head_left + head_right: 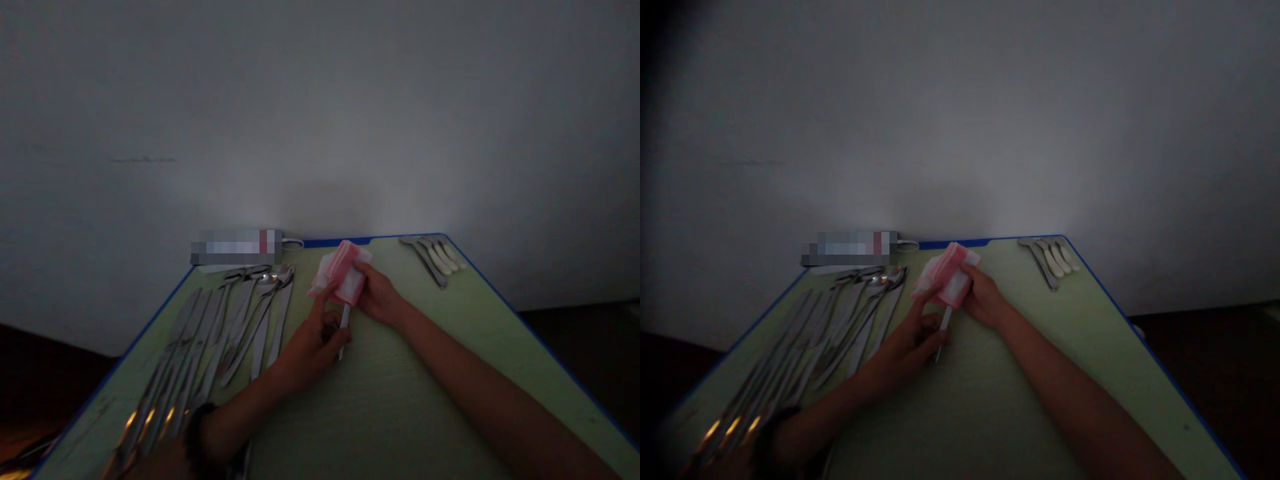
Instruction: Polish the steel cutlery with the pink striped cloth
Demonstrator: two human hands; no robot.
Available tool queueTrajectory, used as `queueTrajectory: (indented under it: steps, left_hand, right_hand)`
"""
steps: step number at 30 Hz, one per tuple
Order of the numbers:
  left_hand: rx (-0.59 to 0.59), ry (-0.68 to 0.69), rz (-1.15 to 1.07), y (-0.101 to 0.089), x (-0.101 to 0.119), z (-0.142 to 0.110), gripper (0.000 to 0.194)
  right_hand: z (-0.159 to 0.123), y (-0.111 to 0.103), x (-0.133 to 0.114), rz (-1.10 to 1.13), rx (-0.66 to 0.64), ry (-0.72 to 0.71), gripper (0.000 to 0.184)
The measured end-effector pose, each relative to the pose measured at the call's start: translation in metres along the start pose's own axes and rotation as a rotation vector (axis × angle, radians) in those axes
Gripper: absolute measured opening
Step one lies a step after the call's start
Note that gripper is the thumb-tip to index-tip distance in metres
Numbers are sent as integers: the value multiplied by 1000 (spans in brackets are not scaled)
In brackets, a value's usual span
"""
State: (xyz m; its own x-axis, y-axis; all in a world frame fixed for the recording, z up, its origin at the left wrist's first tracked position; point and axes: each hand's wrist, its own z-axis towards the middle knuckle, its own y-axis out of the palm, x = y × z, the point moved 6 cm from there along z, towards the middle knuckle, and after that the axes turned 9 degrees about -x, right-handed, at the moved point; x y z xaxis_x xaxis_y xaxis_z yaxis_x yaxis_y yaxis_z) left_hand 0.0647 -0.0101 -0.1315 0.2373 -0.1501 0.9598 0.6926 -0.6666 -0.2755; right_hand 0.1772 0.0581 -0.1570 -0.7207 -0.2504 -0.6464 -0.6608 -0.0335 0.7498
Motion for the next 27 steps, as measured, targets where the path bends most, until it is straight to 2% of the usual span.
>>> queueTrajectory:
  steps: [9,27]
  left_hand:
    - [-3,-9,-5,1,1,-1,65]
    - [-1,-9,-11,1,0,0,68]
  right_hand:
    - [2,-1,2,11,-51,8,23]
    - [0,2,1,12,-45,33,22]
